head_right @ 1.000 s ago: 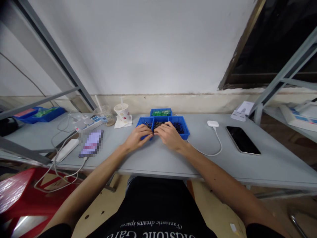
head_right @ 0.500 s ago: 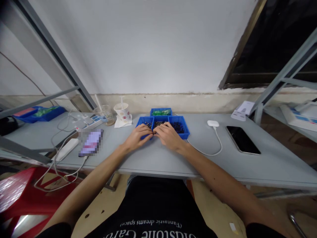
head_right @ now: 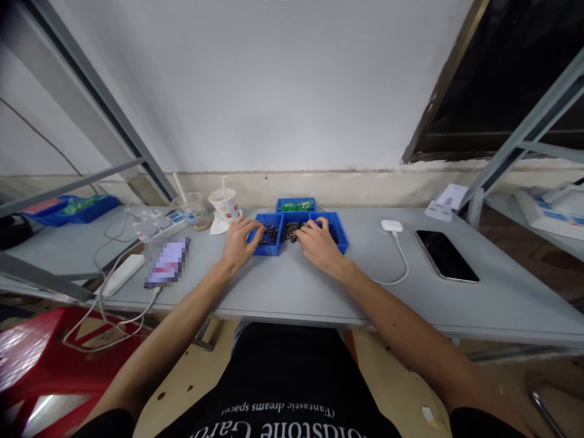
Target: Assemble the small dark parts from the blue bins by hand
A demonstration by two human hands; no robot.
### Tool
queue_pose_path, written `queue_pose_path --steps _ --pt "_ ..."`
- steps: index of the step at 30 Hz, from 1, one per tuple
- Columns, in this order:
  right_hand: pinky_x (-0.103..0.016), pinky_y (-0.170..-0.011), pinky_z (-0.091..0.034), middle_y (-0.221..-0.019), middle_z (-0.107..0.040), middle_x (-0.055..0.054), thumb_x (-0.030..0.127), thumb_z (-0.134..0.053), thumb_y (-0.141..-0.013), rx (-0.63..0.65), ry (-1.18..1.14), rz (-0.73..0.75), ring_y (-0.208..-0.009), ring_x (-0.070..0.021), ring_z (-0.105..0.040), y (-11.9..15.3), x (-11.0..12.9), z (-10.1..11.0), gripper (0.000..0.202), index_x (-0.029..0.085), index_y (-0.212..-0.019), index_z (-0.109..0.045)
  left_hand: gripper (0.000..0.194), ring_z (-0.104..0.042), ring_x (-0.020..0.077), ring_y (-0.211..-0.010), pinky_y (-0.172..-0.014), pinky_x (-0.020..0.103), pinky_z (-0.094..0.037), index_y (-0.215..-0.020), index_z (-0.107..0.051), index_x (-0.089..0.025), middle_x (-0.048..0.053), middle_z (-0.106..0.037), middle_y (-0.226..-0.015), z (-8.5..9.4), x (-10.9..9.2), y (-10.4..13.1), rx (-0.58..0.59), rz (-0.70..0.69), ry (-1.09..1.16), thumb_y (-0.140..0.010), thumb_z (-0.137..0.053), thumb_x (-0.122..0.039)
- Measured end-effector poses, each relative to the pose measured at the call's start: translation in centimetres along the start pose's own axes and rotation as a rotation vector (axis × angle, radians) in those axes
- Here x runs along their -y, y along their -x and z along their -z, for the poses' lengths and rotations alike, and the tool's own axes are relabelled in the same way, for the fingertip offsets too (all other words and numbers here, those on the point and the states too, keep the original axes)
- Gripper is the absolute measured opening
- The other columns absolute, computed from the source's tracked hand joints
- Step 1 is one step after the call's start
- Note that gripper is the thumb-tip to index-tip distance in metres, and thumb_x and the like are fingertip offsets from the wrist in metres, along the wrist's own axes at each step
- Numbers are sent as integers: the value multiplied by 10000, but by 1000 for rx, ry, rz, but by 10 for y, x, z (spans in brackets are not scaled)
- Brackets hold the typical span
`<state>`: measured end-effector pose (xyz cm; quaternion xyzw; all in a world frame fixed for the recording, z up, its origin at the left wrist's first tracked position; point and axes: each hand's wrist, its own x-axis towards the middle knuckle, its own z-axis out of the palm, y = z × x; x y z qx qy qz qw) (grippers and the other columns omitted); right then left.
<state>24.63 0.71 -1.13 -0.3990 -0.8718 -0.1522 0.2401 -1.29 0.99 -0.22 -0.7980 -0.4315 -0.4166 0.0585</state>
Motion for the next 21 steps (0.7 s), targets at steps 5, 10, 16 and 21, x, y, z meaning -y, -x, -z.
queue_pose_path --steps 5,10,16,21 --pt "-593 -1035 -320 -1118 -760 -124 7 -638 -805 78 130 93 -1145 -334 -549 3 5 -3 394 200 -1144 -692 231 -612 293 -1069 -972 465 -458 -1133 -730 -230 87 -732 -1132 -4 11 2 -40 105 -110 -1024 -558 -339" --pt "-562 -1015 -346 -1062 -756 -125 -13 -719 -734 158 162 169 -1116 -336 -549 0 11 3 381 193 -1055 -721 242 -607 280 -1115 -1024 464 -470 -1174 -707 -222 91 -697 -1174 -5 9 2 -4 98 -25 -1032 -539 -322" --pt "-508 -975 -331 -946 -752 -82 -57 -663 -739 161 158 184 -1046 -297 -549 1 5 0 340 198 -957 -718 215 -601 259 -1134 -1047 457 -484 -1127 -712 -204 90 -682 -1166 -3 1 0 47 52 83 -1034 -534 -281" --pt "-499 -976 -316 -918 -740 -72 -38 -665 -758 143 155 203 -1035 -288 -543 3 2 -4 306 212 -923 -726 208 -611 255 -1120 -1040 466 -495 -1099 -710 -205 85 -690 -1151 -2 -1 0 49 15 106 -1039 -524 -278"
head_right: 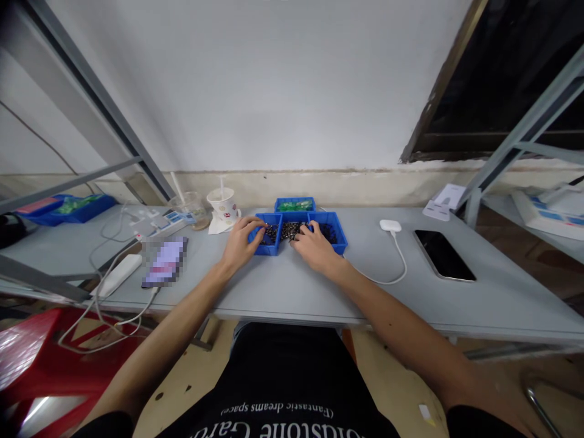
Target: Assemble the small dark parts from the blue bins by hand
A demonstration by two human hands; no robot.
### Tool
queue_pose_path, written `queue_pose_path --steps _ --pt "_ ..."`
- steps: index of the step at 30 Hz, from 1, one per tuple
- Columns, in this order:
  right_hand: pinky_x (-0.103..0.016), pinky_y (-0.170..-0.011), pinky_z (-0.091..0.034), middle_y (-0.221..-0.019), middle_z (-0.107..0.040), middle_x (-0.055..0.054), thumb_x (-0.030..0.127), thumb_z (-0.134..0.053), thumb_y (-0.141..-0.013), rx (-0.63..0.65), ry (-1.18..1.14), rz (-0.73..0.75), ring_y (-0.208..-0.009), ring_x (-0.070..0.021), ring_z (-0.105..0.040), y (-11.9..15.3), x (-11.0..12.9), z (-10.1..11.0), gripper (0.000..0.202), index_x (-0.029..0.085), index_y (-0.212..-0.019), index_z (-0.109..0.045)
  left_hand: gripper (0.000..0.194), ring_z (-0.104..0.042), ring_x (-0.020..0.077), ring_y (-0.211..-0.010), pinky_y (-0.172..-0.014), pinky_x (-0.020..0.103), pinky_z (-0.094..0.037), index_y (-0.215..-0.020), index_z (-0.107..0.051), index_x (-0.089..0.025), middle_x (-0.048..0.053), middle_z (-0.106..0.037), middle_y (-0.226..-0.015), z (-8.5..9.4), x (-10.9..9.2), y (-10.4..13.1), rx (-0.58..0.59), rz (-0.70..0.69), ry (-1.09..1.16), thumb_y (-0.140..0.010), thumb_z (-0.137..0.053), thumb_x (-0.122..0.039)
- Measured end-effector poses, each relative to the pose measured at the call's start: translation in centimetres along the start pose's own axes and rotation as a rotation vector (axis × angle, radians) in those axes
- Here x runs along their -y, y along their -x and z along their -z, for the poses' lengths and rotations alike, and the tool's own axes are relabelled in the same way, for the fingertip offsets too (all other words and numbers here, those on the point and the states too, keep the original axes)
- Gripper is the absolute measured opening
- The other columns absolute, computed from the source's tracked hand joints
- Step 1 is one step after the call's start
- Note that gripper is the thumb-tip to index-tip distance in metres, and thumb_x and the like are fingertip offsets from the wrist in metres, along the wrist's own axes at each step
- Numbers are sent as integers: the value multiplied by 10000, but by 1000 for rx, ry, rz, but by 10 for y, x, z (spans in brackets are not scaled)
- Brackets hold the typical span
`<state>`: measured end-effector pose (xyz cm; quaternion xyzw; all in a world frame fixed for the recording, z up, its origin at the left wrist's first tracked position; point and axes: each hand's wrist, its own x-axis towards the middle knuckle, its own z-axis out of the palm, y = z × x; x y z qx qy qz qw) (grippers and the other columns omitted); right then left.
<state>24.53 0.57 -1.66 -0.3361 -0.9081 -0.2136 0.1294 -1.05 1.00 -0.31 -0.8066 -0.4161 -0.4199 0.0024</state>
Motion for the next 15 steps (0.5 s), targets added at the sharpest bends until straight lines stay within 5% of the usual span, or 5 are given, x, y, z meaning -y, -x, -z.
queue_pose_path --steps 8,15 --pt "-438 -935 -335 -862 -742 -58 101 -571 -964 -48 -129 27 -909 -232 -586 -2 -1 13 177 195 -924 -716 230 -621 246 -1084 -1001 456 -521 -1151 -709 -210 92 -700 -1148 1 -9 1 123 -132 40 -1044 -512 -258" --pt "-358 -857 -430 -870 -746 -49 155 -503 -1024 -270 -312 132 -834 -193 -623 -6 1 17 238 189 -1024 -738 313 -610 248 -1123 -1024 450 -512 -1305 -668 -205 103 -694 -1213 3 -12 1 146 -140 55 -1065 -479 -274"
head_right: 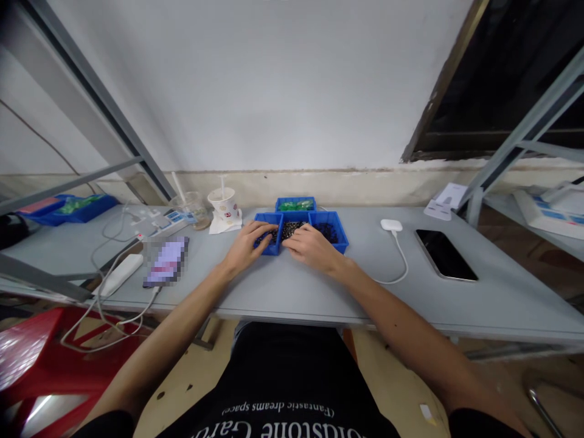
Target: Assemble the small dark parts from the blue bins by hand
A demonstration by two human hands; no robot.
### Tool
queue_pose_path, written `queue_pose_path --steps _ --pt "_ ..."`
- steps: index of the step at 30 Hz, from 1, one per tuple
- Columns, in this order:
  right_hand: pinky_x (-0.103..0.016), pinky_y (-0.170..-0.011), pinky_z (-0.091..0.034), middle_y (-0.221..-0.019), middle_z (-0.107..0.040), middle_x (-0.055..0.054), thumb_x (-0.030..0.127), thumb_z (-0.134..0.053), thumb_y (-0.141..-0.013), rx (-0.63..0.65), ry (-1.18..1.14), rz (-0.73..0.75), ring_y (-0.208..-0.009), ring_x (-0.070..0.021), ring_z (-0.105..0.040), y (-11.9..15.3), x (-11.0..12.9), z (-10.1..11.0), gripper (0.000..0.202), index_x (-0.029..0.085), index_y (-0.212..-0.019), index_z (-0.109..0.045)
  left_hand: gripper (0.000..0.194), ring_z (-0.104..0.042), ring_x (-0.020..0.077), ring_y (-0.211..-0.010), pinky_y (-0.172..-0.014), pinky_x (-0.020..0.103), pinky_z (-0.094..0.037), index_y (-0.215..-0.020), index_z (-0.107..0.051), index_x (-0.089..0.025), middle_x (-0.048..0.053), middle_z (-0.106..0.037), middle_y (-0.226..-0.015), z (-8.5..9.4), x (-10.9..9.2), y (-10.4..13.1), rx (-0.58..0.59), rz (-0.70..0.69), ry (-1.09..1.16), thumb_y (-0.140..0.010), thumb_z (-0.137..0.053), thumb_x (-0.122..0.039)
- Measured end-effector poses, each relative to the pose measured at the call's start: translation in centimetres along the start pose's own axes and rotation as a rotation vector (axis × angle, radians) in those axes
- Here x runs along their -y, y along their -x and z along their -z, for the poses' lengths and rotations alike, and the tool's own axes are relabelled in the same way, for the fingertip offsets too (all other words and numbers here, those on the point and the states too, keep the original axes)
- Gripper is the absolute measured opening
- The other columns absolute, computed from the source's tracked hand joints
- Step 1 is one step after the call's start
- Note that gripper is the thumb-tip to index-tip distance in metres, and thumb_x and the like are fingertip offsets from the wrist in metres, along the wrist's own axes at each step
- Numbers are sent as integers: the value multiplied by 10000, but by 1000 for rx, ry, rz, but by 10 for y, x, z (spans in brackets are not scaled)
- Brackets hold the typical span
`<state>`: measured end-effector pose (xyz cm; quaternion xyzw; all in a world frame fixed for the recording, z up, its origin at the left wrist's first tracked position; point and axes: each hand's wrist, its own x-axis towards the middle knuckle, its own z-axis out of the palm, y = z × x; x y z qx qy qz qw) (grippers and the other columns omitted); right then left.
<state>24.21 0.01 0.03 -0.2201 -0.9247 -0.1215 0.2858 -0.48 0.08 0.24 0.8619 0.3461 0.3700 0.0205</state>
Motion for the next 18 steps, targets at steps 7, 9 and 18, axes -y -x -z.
queue_pose_path --steps 7,9,18 --pt "-372 -835 -486 -948 -765 -75 160 -497 -1025 -86 -98 -29 -889 -204 -654 0 1 4 262 199 -1068 -752 290 -614 248 -1101 -1013 460 -505 -1212 -725 -214 103 -717 -1195 -3 2 -1 84 -100 22 -1068 -486 -296" --pt "-370 -826 -491 -957 -767 -78 165 -492 -1029 -98 -109 -38 -884 -203 -659 0 1 4 266 199 -1063 -753 272 -620 246 -1083 -1006 459 -505 -1166 -734 -212 98 -728 -1167 -3 1 -1 99 -112 32 -1065 -498 -299" --pt "-383 -840 -489 -997 -777 -75 147 -496 -1025 -131 -139 -60 -913 -208 -667 3 1 2 255 192 -1075 -741 316 -639 237 -1045 -980 421 -508 -1340 -622 -219 76 -734 -1118 2 2 0 -73 40 -1 -1062 -485 -281"
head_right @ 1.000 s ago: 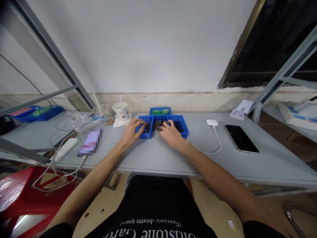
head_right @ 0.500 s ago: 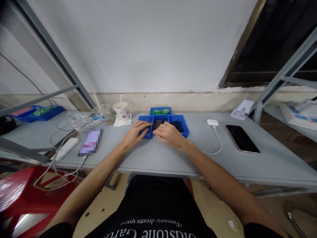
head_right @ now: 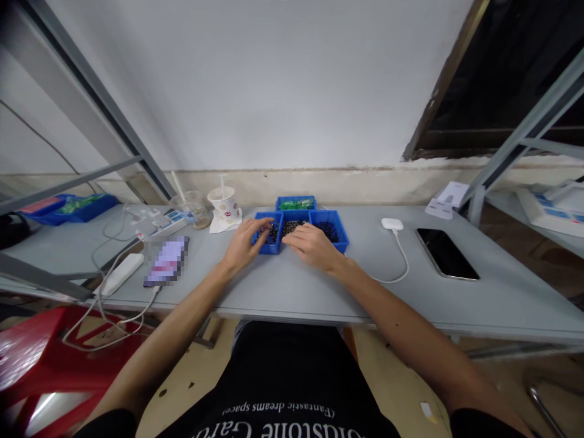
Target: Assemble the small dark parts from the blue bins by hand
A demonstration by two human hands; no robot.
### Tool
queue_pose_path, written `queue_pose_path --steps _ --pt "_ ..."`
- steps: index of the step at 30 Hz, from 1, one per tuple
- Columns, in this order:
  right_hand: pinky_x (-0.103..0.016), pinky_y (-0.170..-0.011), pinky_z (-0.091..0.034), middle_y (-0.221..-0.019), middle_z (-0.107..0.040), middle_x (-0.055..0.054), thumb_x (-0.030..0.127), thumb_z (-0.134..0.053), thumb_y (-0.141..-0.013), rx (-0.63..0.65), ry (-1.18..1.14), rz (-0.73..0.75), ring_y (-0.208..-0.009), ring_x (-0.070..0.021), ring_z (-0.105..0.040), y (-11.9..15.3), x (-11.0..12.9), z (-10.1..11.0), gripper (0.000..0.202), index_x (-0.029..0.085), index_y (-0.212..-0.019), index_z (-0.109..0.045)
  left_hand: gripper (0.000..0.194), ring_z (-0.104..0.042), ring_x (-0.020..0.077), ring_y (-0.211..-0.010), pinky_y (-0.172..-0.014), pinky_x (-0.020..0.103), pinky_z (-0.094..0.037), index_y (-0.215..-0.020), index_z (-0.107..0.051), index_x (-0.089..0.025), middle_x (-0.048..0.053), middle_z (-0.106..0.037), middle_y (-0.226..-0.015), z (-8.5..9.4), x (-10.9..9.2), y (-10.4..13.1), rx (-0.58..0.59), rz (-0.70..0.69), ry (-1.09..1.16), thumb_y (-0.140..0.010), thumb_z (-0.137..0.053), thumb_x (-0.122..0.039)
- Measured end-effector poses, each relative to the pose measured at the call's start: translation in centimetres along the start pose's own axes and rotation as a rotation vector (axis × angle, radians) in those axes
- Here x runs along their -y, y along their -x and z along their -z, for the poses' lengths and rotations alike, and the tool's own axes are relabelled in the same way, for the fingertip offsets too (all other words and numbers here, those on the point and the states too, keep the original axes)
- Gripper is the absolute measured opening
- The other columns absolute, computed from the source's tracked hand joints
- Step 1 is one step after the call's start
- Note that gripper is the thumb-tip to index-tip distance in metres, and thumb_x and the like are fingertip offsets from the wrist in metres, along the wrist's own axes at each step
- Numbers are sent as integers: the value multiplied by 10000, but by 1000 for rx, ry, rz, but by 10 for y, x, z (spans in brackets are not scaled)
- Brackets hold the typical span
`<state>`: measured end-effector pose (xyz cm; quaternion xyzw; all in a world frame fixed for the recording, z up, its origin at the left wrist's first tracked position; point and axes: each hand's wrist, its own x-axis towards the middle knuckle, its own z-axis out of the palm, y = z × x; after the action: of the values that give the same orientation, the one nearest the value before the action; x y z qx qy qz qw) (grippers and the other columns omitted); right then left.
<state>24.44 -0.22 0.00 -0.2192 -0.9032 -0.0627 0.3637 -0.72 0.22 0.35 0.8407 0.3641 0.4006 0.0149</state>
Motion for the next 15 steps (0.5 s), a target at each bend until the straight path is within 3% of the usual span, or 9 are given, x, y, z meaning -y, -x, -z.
queue_pose_path --steps 4,7,9,12,15 --pt "-389 -834 -467 -1011 -788 -65 146 -489 -1034 -37 2 -60 -904 -202 -681 0 -1 1 258 197 -1074 -739 294 -647 218 -1014 -975 398 -501 -1272 -645 -214 68 -731 -1085 8 12 0 -254 135 -45 -1068 -434 -241" --pt "-390 -857 -462 -1010 -791 -58 144 -483 -1034 -35 3 -77 -905 -199 -681 1 -2 1 266 203 -1071 -740 260 -653 221 -983 -958 396 -501 -1173 -696 -212 65 -739 -1066 15 27 -3 -271 177 -110 -1055 -468 -256" --pt "-388 -865 -459 -1010 -788 -59 146 -482 -1035 -26 16 -74 -908 -199 -675 1 -3 1 266 199 -1074 -740 238 -659 222 -893 -905 389 -512 -1070 -741 -205 63 -753 -993 19 38 -8 -125 165 -155 -1035 -516 -275" --pt "-384 -857 -453 -984 -783 -55 147 -485 -1033 -1 38 -77 -893 -198 -661 2 -3 0 265 200 -1072 -742 220 -671 232 -859 -835 362 -521 -1047 -777 -223 64 -775 -982 23 49 -18 208 110 -227 -1001 -574 -295" --pt "-386 -847 -449 -951 -779 -56 140 -503 -1020 10 35 -77 -881 -203 -653 2 -4 -1 258 201 -1063 -750 229 -683 242 -912 -846 349 -512 -1052 -796 -234 74 -779 -993 24 49 -31 408 89 -379 -989 -584 -294"
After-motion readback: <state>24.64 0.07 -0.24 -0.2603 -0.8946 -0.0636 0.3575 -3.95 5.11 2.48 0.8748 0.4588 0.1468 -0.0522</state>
